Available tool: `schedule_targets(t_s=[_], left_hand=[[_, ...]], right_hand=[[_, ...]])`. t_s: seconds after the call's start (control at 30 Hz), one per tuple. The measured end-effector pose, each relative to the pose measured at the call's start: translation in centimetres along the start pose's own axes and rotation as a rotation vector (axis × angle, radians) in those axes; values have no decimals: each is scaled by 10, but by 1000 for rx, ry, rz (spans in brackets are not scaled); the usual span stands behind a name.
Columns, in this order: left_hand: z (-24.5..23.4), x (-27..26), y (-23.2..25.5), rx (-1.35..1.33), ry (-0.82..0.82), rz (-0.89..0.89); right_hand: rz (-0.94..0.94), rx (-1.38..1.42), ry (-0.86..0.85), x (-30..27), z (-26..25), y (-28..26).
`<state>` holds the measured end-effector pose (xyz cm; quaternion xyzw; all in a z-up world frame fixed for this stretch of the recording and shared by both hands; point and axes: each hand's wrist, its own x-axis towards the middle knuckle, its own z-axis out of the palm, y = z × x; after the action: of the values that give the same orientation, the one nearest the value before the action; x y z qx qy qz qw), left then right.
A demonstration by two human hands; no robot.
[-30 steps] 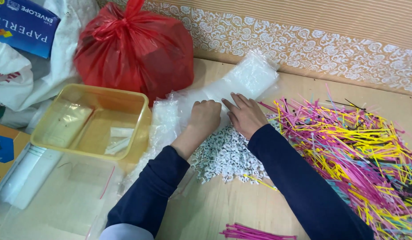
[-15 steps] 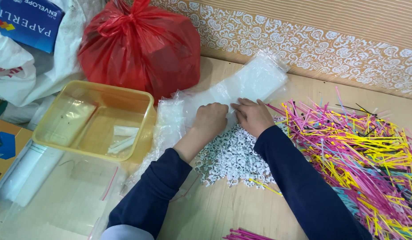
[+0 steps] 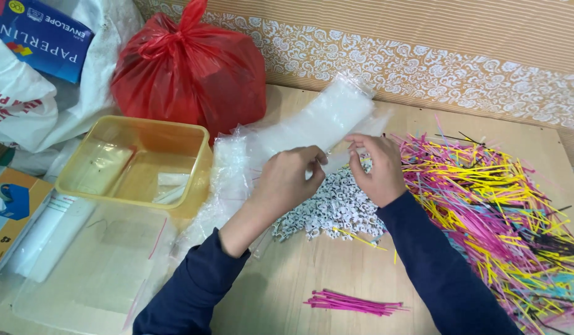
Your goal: Sorting white clips and bagging colorful zip ties into small plastic bags.
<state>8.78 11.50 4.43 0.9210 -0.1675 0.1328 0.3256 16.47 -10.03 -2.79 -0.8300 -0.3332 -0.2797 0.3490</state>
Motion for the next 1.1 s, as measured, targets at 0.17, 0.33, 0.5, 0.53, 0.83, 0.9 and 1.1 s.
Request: schedule_targets(t_s=[0.17, 0.33, 0.5, 0.53, 0.83, 0.9, 1.1], left_hand=[[-11, -52, 39, -273, -199, -90], [11, -99, 28, -542, -321, -134], [31, -122, 4, -702, -397, -260], [34, -124, 1, -703, -400, -259], [71, -144, -29, -1000, -293, -301], [80, -154, -23, -927, -224, -281], [104, -180, 9, -918, -118, -159]], right_hand=[[-79, -95, -6, -54, -39, -37], [-117, -165, -4, -107, -59, -69], [-97, -268, -19, -141, -69, -85], [-94, -270, -19, -144, -69, -83], [61, -375, 181, -181, -51, -88], [135, -111, 32, -185, -48, -102], [473, 272, -228, -203, -29, -141]])
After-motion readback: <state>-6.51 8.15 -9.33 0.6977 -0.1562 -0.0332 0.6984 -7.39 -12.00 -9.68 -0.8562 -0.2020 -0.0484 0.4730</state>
